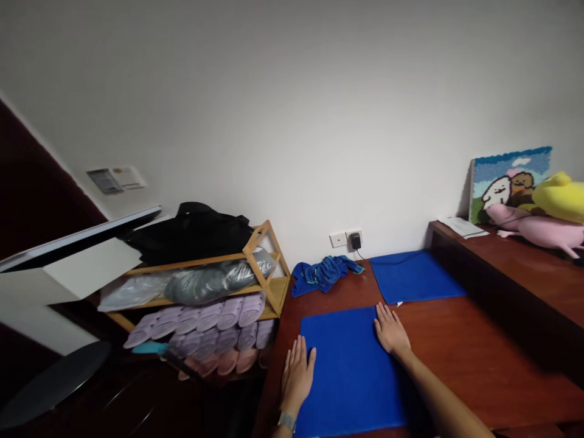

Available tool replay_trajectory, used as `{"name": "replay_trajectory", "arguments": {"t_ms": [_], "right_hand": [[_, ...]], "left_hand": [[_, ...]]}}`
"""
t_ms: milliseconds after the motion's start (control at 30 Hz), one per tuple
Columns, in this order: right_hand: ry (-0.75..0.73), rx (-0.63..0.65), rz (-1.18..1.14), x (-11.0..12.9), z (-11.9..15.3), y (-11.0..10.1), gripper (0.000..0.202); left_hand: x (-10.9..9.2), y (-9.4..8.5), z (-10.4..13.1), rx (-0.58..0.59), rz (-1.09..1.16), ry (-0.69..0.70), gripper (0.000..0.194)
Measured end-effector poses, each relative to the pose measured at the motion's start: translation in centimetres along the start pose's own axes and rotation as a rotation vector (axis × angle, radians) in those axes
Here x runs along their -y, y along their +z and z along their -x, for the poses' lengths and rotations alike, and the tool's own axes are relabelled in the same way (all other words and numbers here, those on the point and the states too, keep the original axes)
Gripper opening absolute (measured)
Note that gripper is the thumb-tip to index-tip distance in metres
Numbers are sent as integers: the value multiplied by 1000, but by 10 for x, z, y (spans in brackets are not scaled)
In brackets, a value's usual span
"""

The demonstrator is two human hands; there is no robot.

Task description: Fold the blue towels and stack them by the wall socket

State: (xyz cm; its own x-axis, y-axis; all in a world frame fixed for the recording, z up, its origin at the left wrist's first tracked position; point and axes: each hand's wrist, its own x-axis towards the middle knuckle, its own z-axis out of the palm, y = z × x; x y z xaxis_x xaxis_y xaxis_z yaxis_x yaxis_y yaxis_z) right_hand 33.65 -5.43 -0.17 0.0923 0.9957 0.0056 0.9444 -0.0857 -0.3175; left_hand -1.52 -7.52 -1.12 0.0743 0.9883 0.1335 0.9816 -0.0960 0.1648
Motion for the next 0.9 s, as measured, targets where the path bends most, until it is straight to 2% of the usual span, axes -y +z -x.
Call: {"name": "replay_trajectory", "arguments": {"t_ms": [67, 133, 200, 267, 333, 367, 433, 467, 533, 600, 667, 800, 867, 900], "right_hand": [[-1, -6, -17, 0, -1, 0, 67], [0, -9, -31, 0, -3, 1, 66], [2, -18, -37, -1, -4, 2, 66], [-7, -31, -31, -3, -4, 4, 64], [-39, -40, -3, -6, -4, 8, 63], [-60, -42, 12, -8, -4, 9, 64], [-96, -49, 32, -10, -5, 12, 67], [-100, -51, 34, -10, -5, 13, 68], [-78, -50, 23, -9, -5, 12, 66], [-37, -46, 1, -6, -5, 7, 64], [-7, -47, -25, -2, -4, 2, 65], [9, -24, -21, 1, -1, -4, 66], [17, -13, -7, 1, 0, -4, 67], [19, -11, -3, 1, 0, -4, 67]], "left_hand": [[-14, -5, -6, -26, -21, -13, 73], [-46, -10, -14, -76, -5, 41, 72], [-96, -13, -23, -75, 68, 179, 69], [-152, -10, -34, -1, 170, 348, 67], [-202, -1, -43, 69, 235, 429, 67], [-220, 4, -47, 101, 256, 445, 67], [-241, 16, -53, 151, 277, 445, 66], [-243, 21, -55, 163, 278, 444, 66], [-231, 28, -57, 162, 253, 450, 66], [-201, 29, -57, 135, 193, 441, 67], [-157, 24, -58, 108, 116, 383, 69], [-55, 7, -61, 68, -30, 156, 73], [-15, 1, -59, 52, -59, 74, 73], [-2, -1, -57, 47, -62, 59, 73]]}}
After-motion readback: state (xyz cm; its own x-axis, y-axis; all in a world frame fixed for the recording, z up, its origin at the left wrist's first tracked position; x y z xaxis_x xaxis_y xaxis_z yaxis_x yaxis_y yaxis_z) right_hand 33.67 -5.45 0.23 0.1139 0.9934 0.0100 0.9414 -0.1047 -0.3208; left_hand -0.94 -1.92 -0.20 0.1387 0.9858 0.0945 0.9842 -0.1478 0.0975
